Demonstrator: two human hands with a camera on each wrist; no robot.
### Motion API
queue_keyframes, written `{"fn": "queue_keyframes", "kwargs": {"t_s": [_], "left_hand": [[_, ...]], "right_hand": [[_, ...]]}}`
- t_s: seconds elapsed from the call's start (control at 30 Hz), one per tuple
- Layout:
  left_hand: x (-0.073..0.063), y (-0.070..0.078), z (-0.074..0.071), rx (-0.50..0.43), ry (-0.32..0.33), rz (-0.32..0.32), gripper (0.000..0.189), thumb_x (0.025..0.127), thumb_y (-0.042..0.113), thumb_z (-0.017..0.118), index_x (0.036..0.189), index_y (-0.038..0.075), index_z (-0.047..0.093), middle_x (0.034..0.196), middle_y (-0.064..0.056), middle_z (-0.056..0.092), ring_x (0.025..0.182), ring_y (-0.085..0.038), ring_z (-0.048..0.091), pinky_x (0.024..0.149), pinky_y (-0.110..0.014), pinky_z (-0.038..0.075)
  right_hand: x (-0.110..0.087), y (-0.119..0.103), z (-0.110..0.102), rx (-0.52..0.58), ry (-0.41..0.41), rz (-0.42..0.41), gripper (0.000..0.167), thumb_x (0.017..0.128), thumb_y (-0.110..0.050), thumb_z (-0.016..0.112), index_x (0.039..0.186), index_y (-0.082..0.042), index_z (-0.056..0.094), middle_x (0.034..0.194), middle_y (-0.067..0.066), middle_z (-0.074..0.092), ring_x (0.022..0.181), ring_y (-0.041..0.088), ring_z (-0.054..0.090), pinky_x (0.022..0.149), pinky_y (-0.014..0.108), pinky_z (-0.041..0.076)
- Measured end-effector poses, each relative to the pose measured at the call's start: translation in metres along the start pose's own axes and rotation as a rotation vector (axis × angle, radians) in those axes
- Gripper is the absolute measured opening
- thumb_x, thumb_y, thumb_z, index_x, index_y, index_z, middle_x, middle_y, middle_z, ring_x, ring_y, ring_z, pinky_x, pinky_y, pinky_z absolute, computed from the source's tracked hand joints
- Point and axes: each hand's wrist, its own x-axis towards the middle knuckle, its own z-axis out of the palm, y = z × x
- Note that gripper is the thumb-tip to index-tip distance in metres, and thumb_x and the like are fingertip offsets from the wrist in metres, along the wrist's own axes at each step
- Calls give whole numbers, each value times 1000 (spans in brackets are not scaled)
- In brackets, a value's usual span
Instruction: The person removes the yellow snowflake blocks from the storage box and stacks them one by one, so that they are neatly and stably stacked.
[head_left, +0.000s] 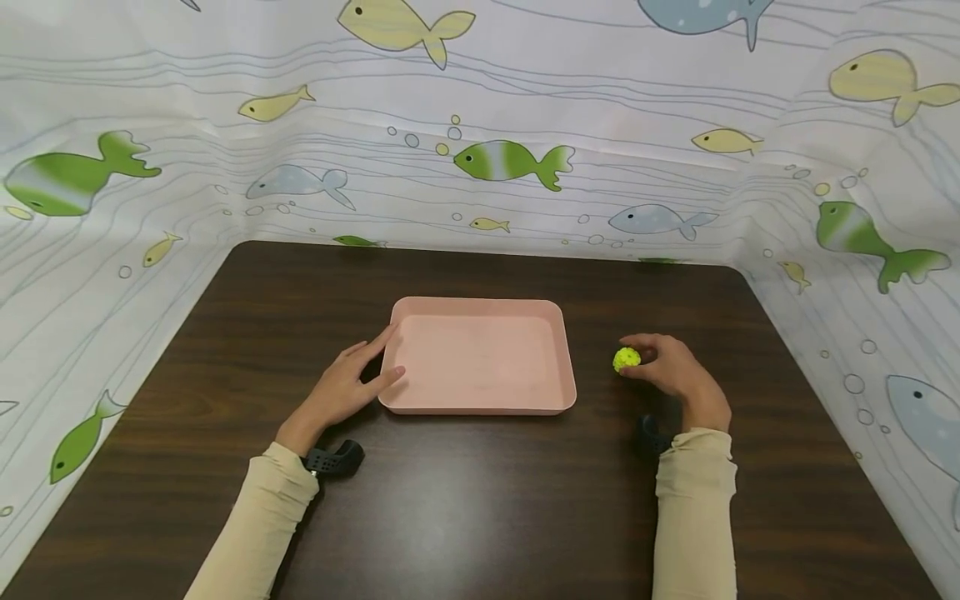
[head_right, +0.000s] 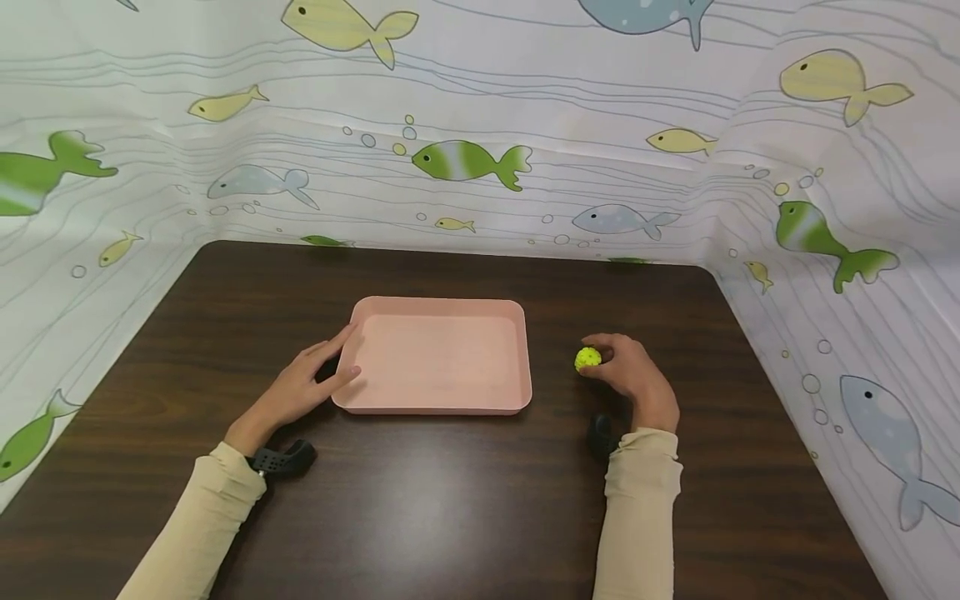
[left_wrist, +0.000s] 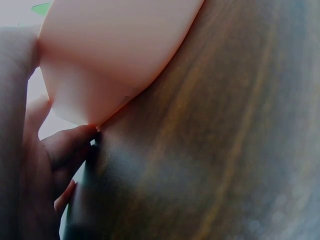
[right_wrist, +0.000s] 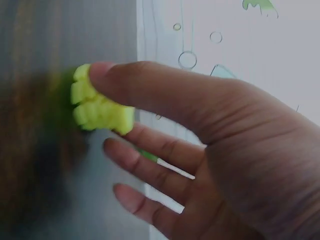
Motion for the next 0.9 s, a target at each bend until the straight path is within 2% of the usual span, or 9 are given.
{"fn": "queue_keyframes", "kwargs": {"t_s": [0.3,0.43,0.73,0.9], "left_hand": [[0,-1,2,-10,4,12,77,103,46,60,167,29,21,167,-9,33,152,-42,29,122,-65,17],[0,-1,0,-7,3,-3,77,103,47,60,167,31,21,167,-9,33,153,-44,25,119,-69,19],[0,1,-2,-10,12,-5,77,103,47,60,167,31,21,165,-11,35,152,-46,25,118,-70,20],[-1,1,-1,-16,3,-8,77,103,47,60,167,29,22,166,-10,33,152,-45,25,120,-68,18]], "right_hand": [[17,-6,-4,-122,-97,-46,46,87,-10,79,127,7,67,109,26,59,91,35,56,78,43,52],[22,-9,-4,-142,-114,-44,39,88,-9,77,123,6,70,109,24,60,90,33,54,73,36,49],[21,-16,-5,-135,-121,-20,30,89,-8,74,117,4,72,109,21,61,95,34,53,75,36,48],[21,-15,-2,-140,-120,-44,26,89,-8,74,113,4,73,111,23,62,93,33,54,78,40,49]]}}
